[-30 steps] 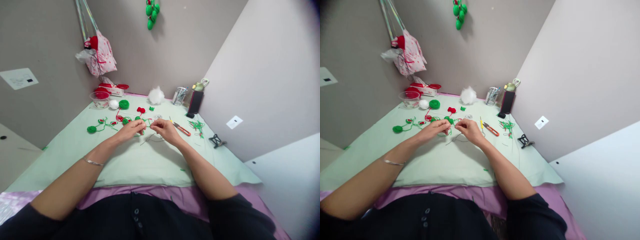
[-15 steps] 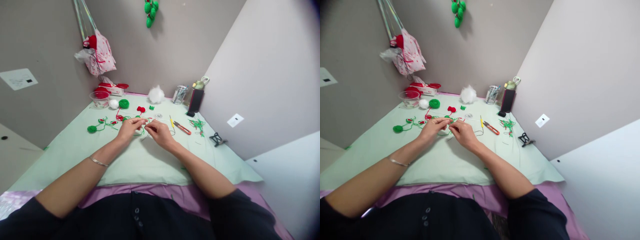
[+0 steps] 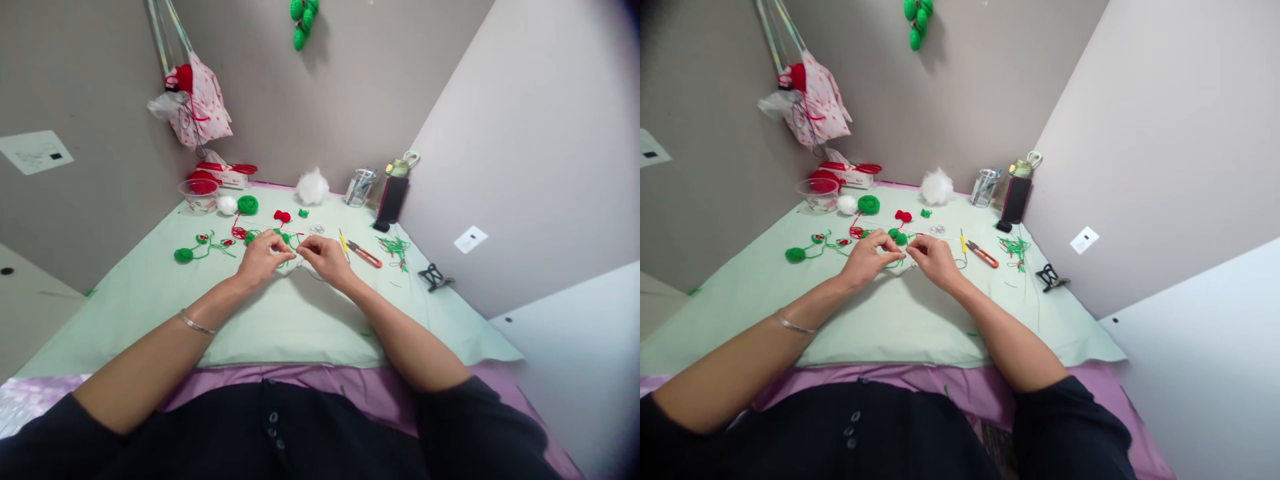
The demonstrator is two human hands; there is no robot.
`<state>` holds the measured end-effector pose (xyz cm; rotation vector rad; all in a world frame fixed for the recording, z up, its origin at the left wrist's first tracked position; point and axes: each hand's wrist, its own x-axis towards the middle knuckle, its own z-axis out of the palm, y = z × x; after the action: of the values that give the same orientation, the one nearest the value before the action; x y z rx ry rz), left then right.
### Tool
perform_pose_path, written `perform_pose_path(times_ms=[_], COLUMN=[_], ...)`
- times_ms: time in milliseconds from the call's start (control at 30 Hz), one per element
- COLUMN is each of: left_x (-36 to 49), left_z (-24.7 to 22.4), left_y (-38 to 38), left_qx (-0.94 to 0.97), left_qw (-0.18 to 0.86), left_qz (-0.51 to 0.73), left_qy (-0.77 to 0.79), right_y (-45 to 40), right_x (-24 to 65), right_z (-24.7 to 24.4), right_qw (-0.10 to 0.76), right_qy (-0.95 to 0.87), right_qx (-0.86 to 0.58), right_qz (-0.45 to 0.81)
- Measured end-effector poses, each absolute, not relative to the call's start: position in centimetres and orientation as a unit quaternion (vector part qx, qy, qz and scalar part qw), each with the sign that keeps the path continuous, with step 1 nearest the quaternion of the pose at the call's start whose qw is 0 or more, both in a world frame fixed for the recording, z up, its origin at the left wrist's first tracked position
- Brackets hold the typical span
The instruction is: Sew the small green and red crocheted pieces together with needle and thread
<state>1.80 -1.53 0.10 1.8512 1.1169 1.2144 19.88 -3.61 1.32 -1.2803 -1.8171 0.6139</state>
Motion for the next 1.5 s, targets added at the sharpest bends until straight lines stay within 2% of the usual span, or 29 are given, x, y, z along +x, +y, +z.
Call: perform_pose_path(times_ms=[67, 233, 433, 533, 700, 833, 933, 1033, 1200, 1267, 1500], left_x=[1.8, 1.9, 1.1, 0.8, 1.5, 1.7, 1.7, 1.7, 1.8, 1.7, 1.6], left_z=[0.2, 0.2, 0.1, 0.0, 0.2, 0.9, 1.0, 0.7, 0.1, -0.1, -0.3], left_y=[-1.7, -1.7, -0.6, -0.4, -1.2, -1.7, -1.6, -1.5, -1.7, -1.7, -1.2], left_qx=[0.684, 0.611, 0.584, 0.599, 0.61, 0.535, 0.491, 0.491, 0.655, 0.704, 0.721], left_qw=[0.358, 0.513, 0.492, 0.501, 0.586, 0.659, 0.673, 0.636, 0.399, 0.344, 0.338], left_qz=[0.482, 0.489, 0.534, 0.505, 0.396, 0.424, 0.457, 0.488, 0.514, 0.495, 0.469], left_qy=[0.415, 0.353, 0.362, 0.368, 0.358, 0.317, 0.312, 0.341, 0.385, 0.376, 0.381], right_y=[-3.6, -3.8, -3.8, -3.5, -2.7, -2.6, -3.3, -4.1, -4.4, -4.2, -3.8], right_x=[19.9, 19.8, 20.0, 20.4, 21.2, 21.0, 20.0, 19.2, 19.3, 19.7, 20.0], right_z=[1.4, 1.8, 2.5, 2.7, 2.2, 1.4, 0.7, 0.5, 0.9, 1.1, 1.5], right_qw=[0.411, 0.414, 0.459, 0.469, 0.485, 0.465, 0.443, 0.412, 0.392, 0.387, 0.389], right_qy=[-0.705, -0.698, -0.664, -0.651, -0.644, -0.667, -0.73, -0.786, -0.801, -0.797, -0.788], right_qx=[-0.502, -0.487, -0.494, -0.503, -0.517, -0.519, -0.483, -0.443, -0.447, -0.458, -0.47], right_qz=[0.285, 0.323, 0.324, 0.321, 0.288, 0.263, 0.192, 0.128, 0.074, 0.068, 0.083])
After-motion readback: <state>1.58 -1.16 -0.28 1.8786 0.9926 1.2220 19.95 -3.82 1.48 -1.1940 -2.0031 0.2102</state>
